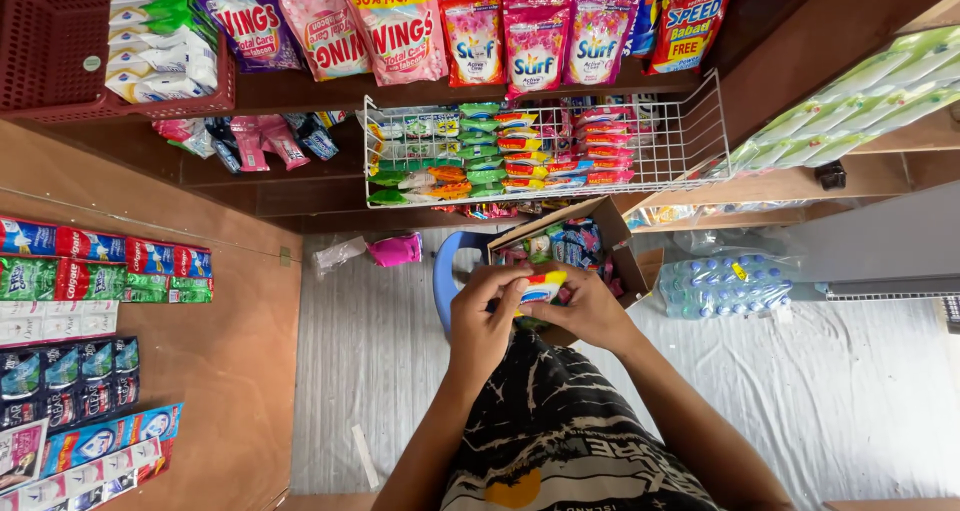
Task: The person sorts and organizes various product sachets and toothpaste boxes from a bin onto retail shelves.
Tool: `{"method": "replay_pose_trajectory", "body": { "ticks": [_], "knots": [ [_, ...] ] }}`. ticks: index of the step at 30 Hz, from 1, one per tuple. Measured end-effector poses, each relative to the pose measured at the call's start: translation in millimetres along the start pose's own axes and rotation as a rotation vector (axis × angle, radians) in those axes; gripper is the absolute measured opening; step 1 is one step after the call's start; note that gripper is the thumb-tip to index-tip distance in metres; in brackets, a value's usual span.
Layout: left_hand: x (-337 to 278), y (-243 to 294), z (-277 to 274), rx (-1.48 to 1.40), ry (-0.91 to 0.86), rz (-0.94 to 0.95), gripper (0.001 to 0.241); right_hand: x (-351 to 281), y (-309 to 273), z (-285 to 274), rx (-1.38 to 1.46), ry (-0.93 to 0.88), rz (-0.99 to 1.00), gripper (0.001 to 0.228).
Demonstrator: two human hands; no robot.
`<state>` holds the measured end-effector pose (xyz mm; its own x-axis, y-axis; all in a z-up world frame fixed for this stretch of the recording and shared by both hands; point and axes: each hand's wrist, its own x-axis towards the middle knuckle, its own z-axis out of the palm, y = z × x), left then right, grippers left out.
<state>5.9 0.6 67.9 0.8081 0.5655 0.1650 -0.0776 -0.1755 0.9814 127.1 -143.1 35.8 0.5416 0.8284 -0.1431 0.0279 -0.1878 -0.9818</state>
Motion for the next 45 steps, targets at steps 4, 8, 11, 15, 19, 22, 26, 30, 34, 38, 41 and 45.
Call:
{"method": "replay_pose_trajectory", "body": {
  "ticks": [4, 8, 11, 15, 19, 22, 26, 30, 34, 38, 41, 45],
  "knots": [
    [5, 4, -6, -0.161, 0.031, 0.034, 0.029, 5, -3, -7, 0.102, 0.088, 0.044, 0.036],
    [-8, -36, -10, -0.015, -0.047, -0.006, 0.029, 11, -5, -15, 0.375, 0.247, 0.104, 0.035],
    [-12, -46, -9, -0.050, -0.059, -0.070, 0.018, 13, -15, -17, 0.562, 0.258, 0.120, 0.033],
    [-6, -35, -10, -0.095, -0.044, -0.158, 0.023, 16, -19, -17, 0.662, 0.225, 0.119, 0.034],
    [-8, -40, -8, -0.060, -0.034, -0.090, 0.018, 14, -9, -13, 0.659, 0.222, 0.125, 0.035],
    [-7, -37, -8, -0.016, -0.012, -0.073, 0.017, 13, 0, -12, 0.660, 0.245, 0.133, 0.034],
    [-7, -31, -7, 0.033, 0.036, 0.080, 0.015, 12, 2, -6, 0.739, 0.277, 0.165, 0.028],
    [-9, -52, 0, -0.063, 0.100, 0.030, 0.012, 12, 43, -5, 0.792, 0.304, 0.176, 0.026],
    [-10, -43, 2, -0.330, -0.022, -0.140, 0.013, 17, 3, -5, 0.759, 0.344, 0.155, 0.026],
    [-12, -35, 6, -0.104, -0.134, -0.025, 0.019, 18, -24, -8, 0.801, 0.357, 0.130, 0.032],
    [-10, -25, 6, -0.078, -0.167, -0.155, 0.021, 18, -23, -6, 0.793, 0.355, 0.132, 0.033],
    [-8, -18, 5, -0.006, -0.202, -0.003, 0.024, 17, -25, -4, 0.796, 0.366, 0.139, 0.034]
  ]
}}
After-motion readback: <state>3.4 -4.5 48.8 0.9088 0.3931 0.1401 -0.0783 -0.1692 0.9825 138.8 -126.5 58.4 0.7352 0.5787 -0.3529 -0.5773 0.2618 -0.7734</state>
